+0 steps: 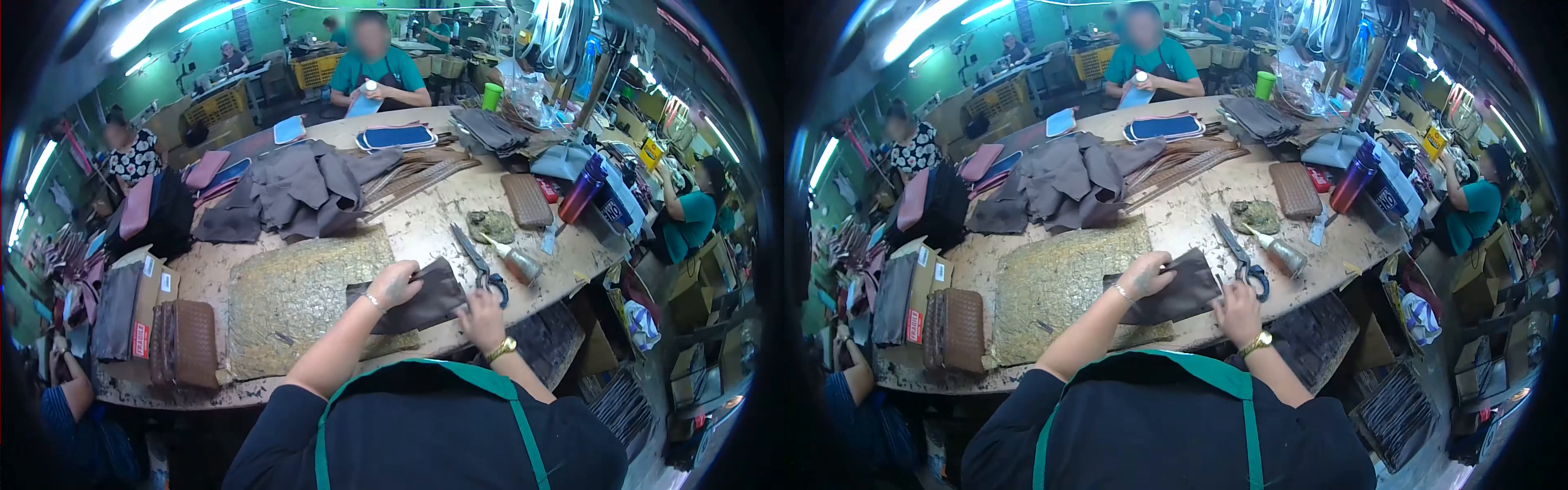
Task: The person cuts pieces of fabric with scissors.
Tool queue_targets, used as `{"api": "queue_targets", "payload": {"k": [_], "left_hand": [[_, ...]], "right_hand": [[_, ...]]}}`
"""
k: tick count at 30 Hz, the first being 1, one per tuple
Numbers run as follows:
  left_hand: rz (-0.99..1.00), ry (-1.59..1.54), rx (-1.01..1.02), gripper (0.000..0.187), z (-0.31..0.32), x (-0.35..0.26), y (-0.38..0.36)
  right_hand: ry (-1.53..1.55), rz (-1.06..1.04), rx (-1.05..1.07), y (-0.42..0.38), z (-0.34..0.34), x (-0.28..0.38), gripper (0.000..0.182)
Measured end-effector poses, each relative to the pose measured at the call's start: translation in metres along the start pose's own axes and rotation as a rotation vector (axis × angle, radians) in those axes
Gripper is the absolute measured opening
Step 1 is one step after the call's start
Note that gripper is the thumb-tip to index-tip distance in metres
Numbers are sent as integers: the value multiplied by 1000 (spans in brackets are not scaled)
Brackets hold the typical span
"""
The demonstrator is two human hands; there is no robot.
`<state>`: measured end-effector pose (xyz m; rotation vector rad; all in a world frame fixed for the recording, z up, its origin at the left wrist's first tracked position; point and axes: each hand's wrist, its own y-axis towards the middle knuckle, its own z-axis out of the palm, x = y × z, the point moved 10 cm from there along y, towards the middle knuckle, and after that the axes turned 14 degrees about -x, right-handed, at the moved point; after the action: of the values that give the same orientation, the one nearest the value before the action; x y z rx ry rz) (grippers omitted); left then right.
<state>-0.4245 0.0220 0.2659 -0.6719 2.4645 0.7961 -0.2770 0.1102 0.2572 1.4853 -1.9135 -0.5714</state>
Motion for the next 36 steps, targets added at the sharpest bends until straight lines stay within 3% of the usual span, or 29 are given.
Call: {"api": "queue_targets", "payload": {"k": [1, 4, 6, 7, 10, 12, 13, 15, 18, 19, 20, 23, 25, 28, 29, 30, 32, 34, 36], "left_hand": [[-49, -82, -78, 17, -21, -1, -3], [-131, -322, -307, 16, -85, -9, -16], [-148, -408, -378, 13, -108, -6, -26], [-148, -405, -374, 13, -121, -9, -31], [-216, -408, -388, 10, -141, -9, -43], [-356, -820, -441, 9, -140, 3, -55], [-377, -862, -471, 10, -144, 1, -58], [-380, -872, -492, 11, -148, 3, -60], [-347, -975, -504, 13, -163, -5, -55], [-332, -971, -479, 13, -167, -7, -53], [-288, -937, -504, 13, -173, -8, -51], [-262, -1072, -558, 15, -185, -15, -50], [-254, -1139, -563, 16, -183, -19, -52], [-292, -1317, -505, 18, -176, -30, -50], [-315, -1434, -540, 19, -175, -29, -50], [-344, -1551, -578, 21, -174, -27, -52], [-367, -1597, -708, 26, -178, -15, -62], [-349, -1673, -695, 29, -178, 0, -72], [-463, -1649, -625, 33, -161, 15, -101]], "right_hand": [[-56, -64, -3, -13, 3, 11, 33], [69, 45, -30, -26, 6, 4, 18], [157, 84, -61, -28, 10, -10, 14], [23, 70, -102, -26, -1, -4, 12], [-102, 91, -97, -29, -13, 6, 14], [-112, 78, -57, -36, -8, 6, 20], [-69, 52, -64, -40, -8, 11, 23], [-61, -13, -64, -56, -5, 17, 32], [112, -89, -65, -73, -27, 31, 26], [234, -29, 8, -63, -41, 37, 19], [168, 57, 219, -61, -37, 32, 21], [167, 108, -91, -5, -77, 45, 20], [375, 126, -149, 22, -73, 58, 48], [1036, 404, 110, 38, -19, 94, 80], [1059, 388, 202, 41, -8, 111, 74], [1324, 457, 297, 36, 12, 123, 57], [1420, 603, 482, 27, 45, 111, 39], [1544, 614, 440, 40, 36, 93, 30], [1350, 597, 612, 58, 32, 77, 31]]}}
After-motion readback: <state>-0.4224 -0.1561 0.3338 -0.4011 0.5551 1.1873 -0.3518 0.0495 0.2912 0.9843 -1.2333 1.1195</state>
